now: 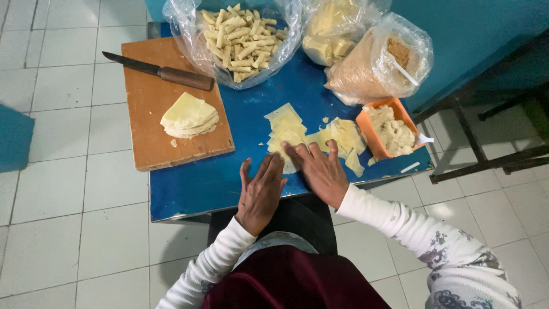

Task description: The person folds thin pastry sheets around a filling, using a spoon to scoop filling from a plastic bag and an orange container onto the sheets, then folds and rolls them by hand and stacks the finished pieces on a growing pile on the table.

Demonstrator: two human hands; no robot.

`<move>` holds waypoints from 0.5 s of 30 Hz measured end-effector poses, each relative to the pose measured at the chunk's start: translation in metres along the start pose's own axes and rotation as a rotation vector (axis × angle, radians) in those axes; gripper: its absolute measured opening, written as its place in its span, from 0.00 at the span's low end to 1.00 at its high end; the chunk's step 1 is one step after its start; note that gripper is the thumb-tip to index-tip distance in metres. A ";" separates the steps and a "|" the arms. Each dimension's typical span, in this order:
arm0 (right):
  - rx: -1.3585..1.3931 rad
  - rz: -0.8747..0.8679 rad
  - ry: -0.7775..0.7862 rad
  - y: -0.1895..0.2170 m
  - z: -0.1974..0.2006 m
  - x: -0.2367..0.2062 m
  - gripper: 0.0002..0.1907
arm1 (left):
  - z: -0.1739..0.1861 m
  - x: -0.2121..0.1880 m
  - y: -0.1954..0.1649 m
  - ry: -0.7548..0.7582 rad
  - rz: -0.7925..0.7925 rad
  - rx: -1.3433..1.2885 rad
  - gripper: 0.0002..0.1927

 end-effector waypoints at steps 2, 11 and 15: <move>0.010 0.002 0.014 -0.003 -0.004 -0.001 0.36 | 0.003 0.001 -0.002 -0.030 -0.019 0.013 0.26; 0.238 -0.174 -0.097 -0.062 0.020 0.011 0.35 | 0.009 0.006 -0.004 -0.019 -0.002 0.018 0.22; 0.755 -0.289 -0.269 -0.108 0.037 -0.026 0.42 | 0.013 0.004 -0.002 -0.043 -0.033 -0.002 0.20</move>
Point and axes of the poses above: each hand's wrist, its own x-axis towards the middle knuckle, its own z-axis out of the back of the hand, y = z × x, the point moved 8 cm from there along x, towards the middle knuckle, and after that the axes turned 1 degree about z, right-handed, at the moved point
